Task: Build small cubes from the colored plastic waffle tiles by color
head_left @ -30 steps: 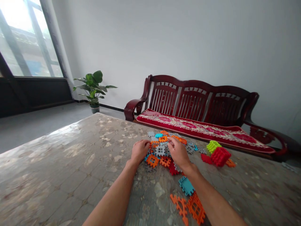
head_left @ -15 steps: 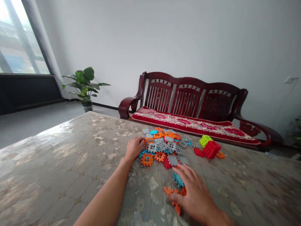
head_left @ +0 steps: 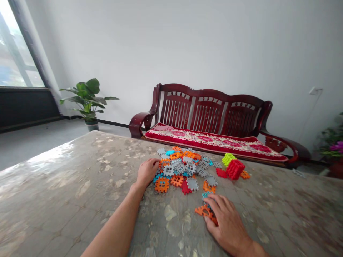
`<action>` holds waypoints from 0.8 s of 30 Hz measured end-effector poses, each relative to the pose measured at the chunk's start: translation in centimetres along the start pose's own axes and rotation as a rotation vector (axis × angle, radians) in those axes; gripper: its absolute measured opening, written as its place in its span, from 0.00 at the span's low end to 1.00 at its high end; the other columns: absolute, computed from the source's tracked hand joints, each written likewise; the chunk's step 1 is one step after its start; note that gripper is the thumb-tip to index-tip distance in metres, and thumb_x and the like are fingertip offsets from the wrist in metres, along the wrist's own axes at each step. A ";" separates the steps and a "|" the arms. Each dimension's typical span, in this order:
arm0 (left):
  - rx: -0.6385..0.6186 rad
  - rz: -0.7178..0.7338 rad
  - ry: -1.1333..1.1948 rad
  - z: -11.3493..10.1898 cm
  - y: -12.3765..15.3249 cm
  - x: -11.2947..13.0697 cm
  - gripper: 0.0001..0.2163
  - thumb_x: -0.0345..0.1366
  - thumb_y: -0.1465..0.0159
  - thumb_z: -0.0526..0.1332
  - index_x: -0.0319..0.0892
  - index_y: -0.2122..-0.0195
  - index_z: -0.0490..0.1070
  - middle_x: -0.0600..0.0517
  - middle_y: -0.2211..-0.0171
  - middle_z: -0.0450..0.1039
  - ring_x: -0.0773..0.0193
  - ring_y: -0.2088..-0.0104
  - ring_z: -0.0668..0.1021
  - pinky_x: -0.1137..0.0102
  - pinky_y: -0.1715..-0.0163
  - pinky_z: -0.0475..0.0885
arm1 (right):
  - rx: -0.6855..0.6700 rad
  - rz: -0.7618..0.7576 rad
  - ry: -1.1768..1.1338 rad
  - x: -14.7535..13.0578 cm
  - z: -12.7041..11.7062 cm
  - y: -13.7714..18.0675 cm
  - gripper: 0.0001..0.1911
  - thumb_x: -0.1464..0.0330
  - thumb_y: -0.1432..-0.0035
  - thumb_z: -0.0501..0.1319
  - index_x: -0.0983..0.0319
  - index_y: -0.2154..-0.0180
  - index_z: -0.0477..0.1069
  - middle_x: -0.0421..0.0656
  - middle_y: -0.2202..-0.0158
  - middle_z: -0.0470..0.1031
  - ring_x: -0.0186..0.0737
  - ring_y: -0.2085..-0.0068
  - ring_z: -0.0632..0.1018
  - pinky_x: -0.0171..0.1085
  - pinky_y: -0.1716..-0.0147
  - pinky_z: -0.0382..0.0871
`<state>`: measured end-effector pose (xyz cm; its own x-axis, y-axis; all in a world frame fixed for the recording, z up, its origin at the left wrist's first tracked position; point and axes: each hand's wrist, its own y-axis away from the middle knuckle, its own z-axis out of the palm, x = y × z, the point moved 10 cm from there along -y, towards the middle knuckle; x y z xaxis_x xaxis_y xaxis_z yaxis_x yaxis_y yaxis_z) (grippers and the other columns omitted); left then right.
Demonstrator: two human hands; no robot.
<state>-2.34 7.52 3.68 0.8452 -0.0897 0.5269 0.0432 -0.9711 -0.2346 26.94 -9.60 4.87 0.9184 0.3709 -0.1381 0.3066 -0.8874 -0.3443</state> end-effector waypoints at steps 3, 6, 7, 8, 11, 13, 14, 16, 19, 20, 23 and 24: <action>0.000 -0.001 0.007 0.0 0.0 -0.1 0.16 0.39 0.35 0.51 0.49 0.55 0.79 0.52 0.54 0.79 0.61 0.53 0.78 0.71 0.53 0.68 | 0.030 -0.040 -0.008 -0.1 -0.4 0.0 0.17 0.64 0.43 0.62 0.54 0.51 0.71 0.43 0.52 0.75 0.46 0.51 0.73 0.44 0.50 0.67; 0.004 0.003 0.008 -0.1 0.0 -0.1 0.16 0.39 0.35 0.51 0.48 0.56 0.79 0.52 0.54 0.79 0.60 0.54 0.78 0.70 0.52 0.68 | 0.063 -0.036 -0.006 0.2 -0.6 -0.1 0.11 0.60 0.41 0.61 0.54 0.56 0.72 0.43 0.57 0.75 0.45 0.55 0.74 0.43 0.55 0.69; 0.007 0.005 0.007 -0.1 0.0 -0.1 0.16 0.40 0.35 0.51 0.48 0.56 0.79 0.51 0.54 0.79 0.60 0.54 0.78 0.70 0.52 0.68 | 0.068 -0.028 -0.010 0.4 -0.6 -0.2 0.10 0.58 0.41 0.61 0.54 0.59 0.72 0.42 0.60 0.75 0.45 0.57 0.75 0.42 0.56 0.69; 0.011 0.006 0.007 -0.1 0.0 -0.1 0.17 0.40 0.35 0.51 0.48 0.56 0.79 0.51 0.54 0.79 0.60 0.54 0.78 0.69 0.52 0.68 | 0.070 -0.016 -0.022 0.6 -0.7 -0.3 0.10 0.57 0.41 0.61 0.55 0.61 0.72 0.42 0.61 0.75 0.44 0.58 0.75 0.41 0.58 0.69; 0.012 0.014 0.007 0.0 0.0 0.0 0.17 0.40 0.35 0.50 0.48 0.56 0.79 0.51 0.54 0.79 0.60 0.54 0.78 0.68 0.52 0.68 | 0.085 0.047 -0.101 1.5 -1.3 -1.3 0.12 0.56 0.38 0.58 0.56 0.64 0.71 0.42 0.64 0.73 0.42 0.60 0.75 0.40 0.60 0.69; 0.004 0.014 0.010 0.0 0.0 0.0 0.17 0.39 0.35 0.50 0.48 0.56 0.79 0.51 0.54 0.79 0.60 0.54 0.78 0.68 0.52 0.68 | 0.111 0.102 -0.171 2.1 -2.2 -2.4 0.14 0.55 0.36 0.54 0.57 0.65 0.70 0.43 0.64 0.73 0.42 0.61 0.75 0.39 0.60 0.69; 0.000 0.012 0.011 0.1 0.0 0.0 0.17 0.39 0.35 0.50 0.48 0.56 0.78 0.51 0.53 0.79 0.60 0.54 0.78 0.69 0.52 0.68 | 0.129 0.125 -0.205 2.5 -2.7 -3.1 0.16 0.55 0.35 0.52 0.57 0.65 0.70 0.43 0.64 0.73 0.42 0.60 0.75 0.39 0.59 0.69; -0.006 0.007 0.010 0.1 -0.1 -0.1 0.17 0.39 0.35 0.50 0.48 0.55 0.78 0.52 0.53 0.79 0.60 0.54 0.78 0.69 0.52 0.68 | 0.169 0.158 -0.257 3.3 -3.6 -4.6 0.18 0.54 0.34 0.49 0.57 0.65 0.70 0.44 0.63 0.73 0.42 0.59 0.75 0.40 0.58 0.69; -0.015 0.007 0.012 0.2 -0.1 -0.1 0.17 0.39 0.35 0.50 0.48 0.55 0.78 0.51 0.53 0.79 0.60 0.52 0.77 0.68 0.51 0.67 | 0.219 0.185 -0.273 5.0 -3.6 -6.7 0.18 0.54 0.35 0.49 0.57 0.62 0.71 0.45 0.59 0.75 0.43 0.54 0.75 0.42 0.52 0.67; -0.015 0.006 0.014 0.2 -0.1 -0.1 0.17 0.40 0.35 0.50 0.48 0.55 0.78 0.51 0.53 0.79 0.59 0.52 0.77 0.68 0.51 0.67 | 0.226 0.192 -0.265 5.6 -3.2 -7.2 0.18 0.54 0.36 0.50 0.57 0.61 0.72 0.45 0.56 0.75 0.44 0.52 0.74 0.43 0.49 0.66; -0.011 0.004 0.019 0.1 -0.1 -0.2 0.17 0.40 0.35 0.50 0.48 0.56 0.78 0.51 0.53 0.79 0.60 0.53 0.77 0.68 0.51 0.67 | 0.183 0.216 -0.250 7.3 -1.2 -8.3 0.19 0.55 0.37 0.49 0.58 0.57 0.73 0.47 0.50 0.74 0.45 0.47 0.73 0.44 0.45 0.63; -0.009 0.002 0.022 0.1 -0.1 -0.2 0.16 0.39 0.35 0.50 0.48 0.56 0.78 0.51 0.53 0.79 0.60 0.53 0.77 0.68 0.51 0.68 | 0.139 0.232 -0.254 7.7 -0.4 -8.5 0.20 0.56 0.36 0.48 0.58 0.58 0.73 0.46 0.52 0.76 0.45 0.48 0.74 0.43 0.46 0.64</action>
<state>-2.42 7.64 3.50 0.8333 -0.0960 0.5444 0.0369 -0.9730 -0.2279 31.53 0.74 7.12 0.8628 0.2358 -0.4472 0.0446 -0.9166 -0.3973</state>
